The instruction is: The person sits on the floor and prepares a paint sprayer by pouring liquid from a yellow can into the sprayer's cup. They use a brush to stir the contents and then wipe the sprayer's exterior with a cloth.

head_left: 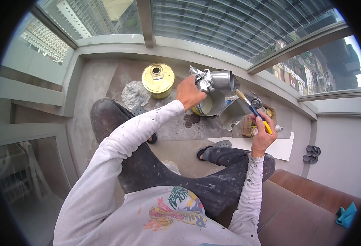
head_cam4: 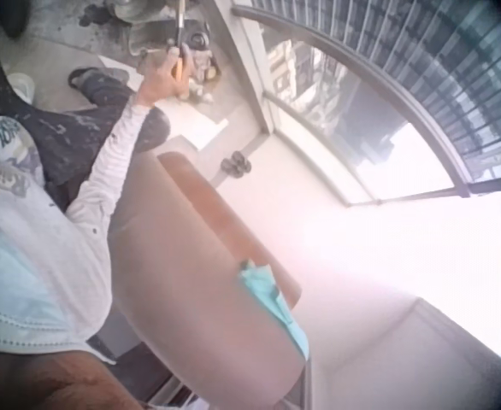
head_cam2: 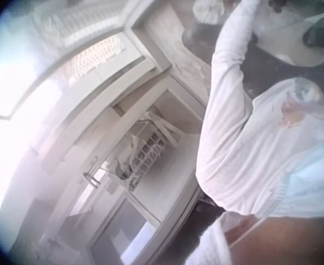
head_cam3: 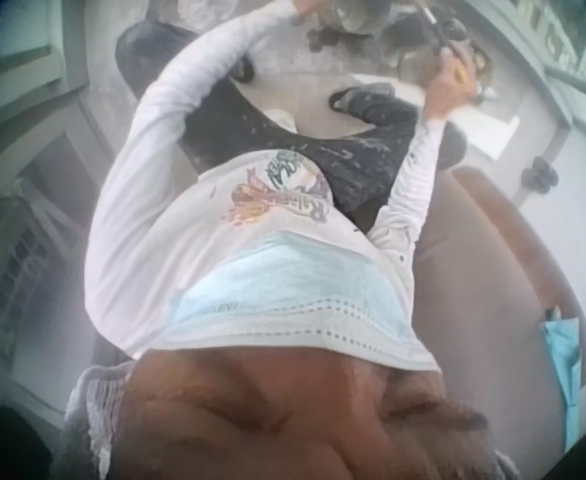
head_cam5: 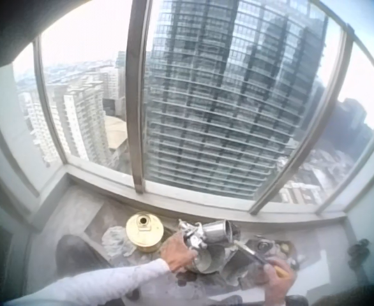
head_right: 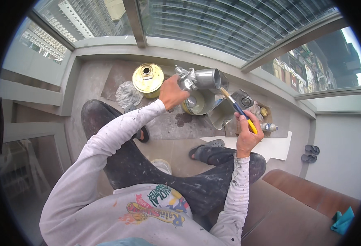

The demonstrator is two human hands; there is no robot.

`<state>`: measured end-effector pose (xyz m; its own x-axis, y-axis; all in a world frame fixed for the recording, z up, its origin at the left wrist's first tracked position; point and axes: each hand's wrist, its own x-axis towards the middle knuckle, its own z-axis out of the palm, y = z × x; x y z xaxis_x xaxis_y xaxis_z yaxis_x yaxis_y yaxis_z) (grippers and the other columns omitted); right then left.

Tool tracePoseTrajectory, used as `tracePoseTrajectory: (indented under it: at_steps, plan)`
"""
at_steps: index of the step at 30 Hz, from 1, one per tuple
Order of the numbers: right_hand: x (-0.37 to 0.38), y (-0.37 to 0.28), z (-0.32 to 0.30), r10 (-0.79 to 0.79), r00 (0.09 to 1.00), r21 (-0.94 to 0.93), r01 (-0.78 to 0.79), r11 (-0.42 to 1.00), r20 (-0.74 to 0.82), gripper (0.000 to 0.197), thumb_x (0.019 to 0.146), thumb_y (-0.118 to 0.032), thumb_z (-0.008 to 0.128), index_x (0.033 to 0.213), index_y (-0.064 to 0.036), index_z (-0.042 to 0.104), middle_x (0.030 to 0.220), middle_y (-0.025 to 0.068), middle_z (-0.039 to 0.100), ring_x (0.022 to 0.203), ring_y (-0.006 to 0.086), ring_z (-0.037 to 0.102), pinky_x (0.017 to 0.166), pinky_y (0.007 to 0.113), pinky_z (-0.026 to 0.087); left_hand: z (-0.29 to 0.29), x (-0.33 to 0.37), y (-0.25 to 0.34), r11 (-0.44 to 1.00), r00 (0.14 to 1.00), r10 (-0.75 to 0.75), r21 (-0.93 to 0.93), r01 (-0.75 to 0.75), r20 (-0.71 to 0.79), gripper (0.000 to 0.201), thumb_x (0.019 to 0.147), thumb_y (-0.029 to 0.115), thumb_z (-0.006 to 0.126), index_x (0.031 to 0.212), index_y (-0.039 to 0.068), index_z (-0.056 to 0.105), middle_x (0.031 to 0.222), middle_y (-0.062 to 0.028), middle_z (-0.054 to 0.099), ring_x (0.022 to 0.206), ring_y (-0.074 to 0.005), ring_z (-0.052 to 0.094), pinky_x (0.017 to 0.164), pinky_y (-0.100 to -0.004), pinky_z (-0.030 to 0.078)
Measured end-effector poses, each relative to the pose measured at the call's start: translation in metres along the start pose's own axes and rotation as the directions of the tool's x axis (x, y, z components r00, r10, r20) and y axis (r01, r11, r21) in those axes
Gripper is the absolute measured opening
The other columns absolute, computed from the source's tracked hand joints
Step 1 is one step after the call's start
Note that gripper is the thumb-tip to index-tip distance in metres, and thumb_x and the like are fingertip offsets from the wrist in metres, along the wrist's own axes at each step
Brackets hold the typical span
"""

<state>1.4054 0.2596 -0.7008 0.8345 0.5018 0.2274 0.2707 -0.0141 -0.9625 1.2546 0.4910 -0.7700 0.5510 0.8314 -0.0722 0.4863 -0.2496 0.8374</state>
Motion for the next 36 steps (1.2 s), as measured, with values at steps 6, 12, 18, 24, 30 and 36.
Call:
tracePoseTrajectory:
  at_steps: [6, 12, 18, 24, 30, 36]
  plan:
    - [-0.005, -0.031, 0.0, 0.137, 0.985, 0.178, -0.117, 0.977, -0.104, 0.021, 0.095, -0.006, 0.062, 0.108, 0.0107, 0.065, 0.094, 0.0183, 0.07, 0.078, 0.0257, 0.073, 0.073, 0.035, 0.062, 0.007, -0.005, -0.004, 0.986, 0.984, 0.164, 0.007, -0.164, -0.064, 0.042, 0.067, 0.017, 0.07, 0.102, -0.005, 0.062, 0.096, -0.0237, 0.066, 0.09, -0.0411, 0.066, 0.081, -0.0447, 0.052]
    - [0.014, -0.045, 0.022, 0.05, 0.997, 0.055, -0.046, 0.997, -0.062, 0.021, 0.095, -0.008, 0.063, 0.108, 0.0093, 0.065, 0.091, 0.0175, 0.07, 0.076, 0.0241, 0.073, 0.071, 0.032, 0.062, 0.012, -0.01, -0.006, 0.976, 0.973, 0.22, 0.014, -0.219, -0.069, 0.035, 0.068, 0.015, 0.068, 0.096, -0.003, 0.059, 0.097, -0.0229, 0.064, 0.095, -0.0407, 0.062, 0.084, -0.0464, 0.05]
    - [0.03, -0.051, 0.05, -0.019, 0.993, -0.049, 0.013, 0.999, -0.113, 0.019, 0.094, -0.009, 0.065, 0.104, 0.0077, 0.068, 0.085, 0.013, 0.07, 0.073, 0.0201, 0.072, 0.067, 0.028, 0.059, 0.016, -0.014, -0.017, 0.956, 0.952, 0.293, 0.05, -0.289, -0.093, 0.039, 0.067, 0.013, 0.069, 0.101, -0.002, 0.058, 0.1, -0.0215, 0.063, 0.097, -0.0395, 0.061, 0.085, -0.0462, 0.05]
    - [0.027, -0.035, 0.058, 0.003, 0.999, -0.277, 0.008, 0.961, 0.037, 0.015, 0.088, -0.009, 0.069, 0.094, 0.0045, 0.071, 0.078, 0.009, 0.07, 0.069, 0.015, 0.07, 0.066, 0.024, 0.055, 0.015, -0.015, -0.015, 0.94, 0.936, 0.339, 0.077, -0.332, -0.093, 0.044, 0.066, 0.013, 0.07, 0.106, -0.001, 0.056, 0.101, -0.0208, 0.061, 0.098, -0.039, 0.061, 0.084, -0.0466, 0.051]
    - [0.008, -0.052, 0.037, 0.091, 0.993, -0.116, -0.1, 0.988, -0.078, 0.015, 0.09, -0.006, 0.067, 0.097, 0.0072, 0.07, 0.084, 0.0124, 0.07, 0.07, 0.0202, 0.072, 0.065, 0.027, 0.058, 0.018, -0.013, -0.024, 0.931, 0.925, 0.36, 0.106, -0.348, -0.123, 0.046, 0.064, 0.011, 0.069, 0.106, -0.001, 0.055, 0.099, -0.0198, 0.06, 0.098, -0.0391, 0.06, 0.081, -0.0468, 0.052]
    - [0.015, -0.059, 0.046, 0.143, 0.99, 0.088, -0.14, 0.986, -0.022, 0.015, 0.091, -0.004, 0.065, 0.099, 0.0086, 0.068, 0.086, 0.0139, 0.07, 0.069, 0.0232, 0.072, 0.065, 0.029, 0.061, 0.022, -0.016, -0.021, 0.91, 0.904, 0.411, 0.113, -0.398, -0.12, 0.045, 0.063, 0.011, 0.069, 0.104, 0.0, 0.055, 0.098, -0.0185, 0.059, 0.096, -0.0387, 0.06, 0.079, -0.047, 0.053]
